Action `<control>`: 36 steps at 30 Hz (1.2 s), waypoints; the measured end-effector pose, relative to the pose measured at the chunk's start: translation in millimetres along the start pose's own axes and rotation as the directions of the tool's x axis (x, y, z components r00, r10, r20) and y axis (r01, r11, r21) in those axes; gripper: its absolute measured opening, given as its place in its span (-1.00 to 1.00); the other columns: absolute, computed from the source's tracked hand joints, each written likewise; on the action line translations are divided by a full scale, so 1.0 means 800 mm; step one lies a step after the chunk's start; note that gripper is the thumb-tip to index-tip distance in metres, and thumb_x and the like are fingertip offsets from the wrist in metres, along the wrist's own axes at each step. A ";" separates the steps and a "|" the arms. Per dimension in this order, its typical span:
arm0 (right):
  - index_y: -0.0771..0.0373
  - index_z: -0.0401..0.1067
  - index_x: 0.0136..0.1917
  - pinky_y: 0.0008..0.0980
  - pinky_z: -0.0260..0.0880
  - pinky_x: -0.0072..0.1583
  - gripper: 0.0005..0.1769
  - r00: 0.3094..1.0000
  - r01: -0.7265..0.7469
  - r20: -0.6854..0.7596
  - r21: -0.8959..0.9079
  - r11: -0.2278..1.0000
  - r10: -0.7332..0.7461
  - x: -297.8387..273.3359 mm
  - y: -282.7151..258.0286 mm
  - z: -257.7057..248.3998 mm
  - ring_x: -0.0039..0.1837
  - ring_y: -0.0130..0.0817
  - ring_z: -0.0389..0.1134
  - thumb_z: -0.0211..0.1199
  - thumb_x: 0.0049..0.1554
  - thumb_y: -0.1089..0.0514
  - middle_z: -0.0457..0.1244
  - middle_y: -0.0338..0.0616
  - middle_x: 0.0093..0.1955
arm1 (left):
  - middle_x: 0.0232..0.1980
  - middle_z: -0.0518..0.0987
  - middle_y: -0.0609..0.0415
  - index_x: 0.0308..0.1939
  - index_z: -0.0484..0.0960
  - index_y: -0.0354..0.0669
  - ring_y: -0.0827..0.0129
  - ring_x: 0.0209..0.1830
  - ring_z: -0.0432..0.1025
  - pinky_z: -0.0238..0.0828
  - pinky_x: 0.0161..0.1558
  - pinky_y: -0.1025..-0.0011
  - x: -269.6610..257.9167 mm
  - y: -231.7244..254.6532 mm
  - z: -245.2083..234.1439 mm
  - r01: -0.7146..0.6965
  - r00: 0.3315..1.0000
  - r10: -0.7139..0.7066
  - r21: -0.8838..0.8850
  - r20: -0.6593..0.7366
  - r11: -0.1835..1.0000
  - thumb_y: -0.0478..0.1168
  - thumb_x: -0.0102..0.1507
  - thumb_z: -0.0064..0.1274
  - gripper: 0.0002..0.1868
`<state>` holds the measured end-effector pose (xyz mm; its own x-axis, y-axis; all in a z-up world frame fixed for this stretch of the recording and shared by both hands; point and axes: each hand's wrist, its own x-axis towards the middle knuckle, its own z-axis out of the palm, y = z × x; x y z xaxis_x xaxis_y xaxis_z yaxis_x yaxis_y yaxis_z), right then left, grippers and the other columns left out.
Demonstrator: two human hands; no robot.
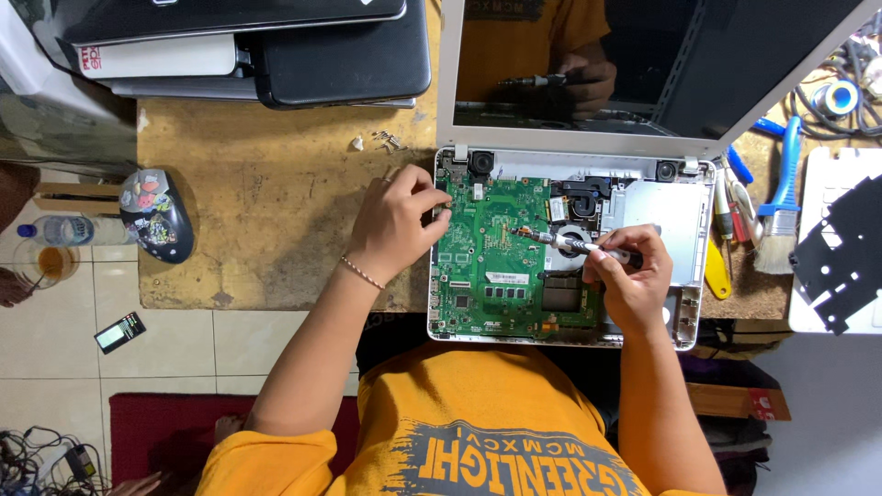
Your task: The person uses a screwdriver to remove screws from the internal components of a disassembled laptop. They unscrew the cooling fan and other parts on the motherboard, placing the screws on the workbench.
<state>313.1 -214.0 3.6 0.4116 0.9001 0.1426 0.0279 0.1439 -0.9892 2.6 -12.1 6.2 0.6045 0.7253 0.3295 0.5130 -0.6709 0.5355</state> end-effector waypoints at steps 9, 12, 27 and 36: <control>0.32 0.32 0.02 -0.32 0.46 -0.29 -0.77 1.000 -0.003 -0.014 -0.004 1.000 0.003 -0.006 0.004 -0.006 -0.35 -0.22 0.45 0.38 0.24 0.30 0.38 0.19 -0.21 | -0.13 0.50 0.08 -0.28 0.70 -0.02 0.02 -0.03 0.52 0.50 -0.02 0.05 0.008 -0.007 0.009 0.063 0.997 -0.059 -0.076 0.053 0.995 -0.19 0.23 0.24 -0.95; 0.31 0.31 0.03 -0.32 0.48 -0.26 -0.76 0.999 -0.022 -0.034 0.001 1.000 0.022 -0.007 0.000 -0.008 -0.33 -0.22 0.45 0.39 0.25 0.29 0.38 0.17 -0.18 | -0.12 0.51 0.05 -0.26 0.68 -0.04 0.04 0.04 0.50 0.46 0.07 0.10 0.015 -0.021 -0.033 0.154 0.987 -0.160 -0.150 -0.030 0.977 -0.20 0.32 0.19 -0.93; 0.35 0.29 0.06 -0.26 0.49 -0.20 -0.71 0.994 -0.009 -0.108 -0.018 1.000 0.007 -0.002 -0.003 -0.014 -0.28 -0.23 0.42 0.41 0.27 0.27 0.34 0.21 -0.15 | -0.11 0.65 0.15 -0.21 0.78 0.08 0.12 0.02 0.58 0.51 0.11 0.17 -0.013 -0.054 -0.058 0.199 0.979 -0.201 -0.076 -0.022 0.977 -0.23 0.23 0.34 -0.91; 0.35 0.29 0.06 -0.27 0.48 -0.20 -0.71 0.993 -0.002 -0.120 -0.029 1.000 -0.001 -0.003 -0.004 -0.016 -0.28 -0.24 0.41 0.41 0.27 0.27 0.34 0.20 -0.17 | -0.14 0.72 0.10 -0.24 0.83 -0.01 0.12 -0.06 0.61 0.55 0.04 0.21 -0.010 -0.066 -0.054 0.061 0.998 -0.063 -0.116 -0.018 0.991 -0.32 0.25 0.31 -0.92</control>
<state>323.7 -221.6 6.4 0.5176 0.8443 0.1385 0.0536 0.1296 -0.9901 -55.4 24.5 8.7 0.5597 0.7690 0.3089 0.4749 -0.6031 0.6409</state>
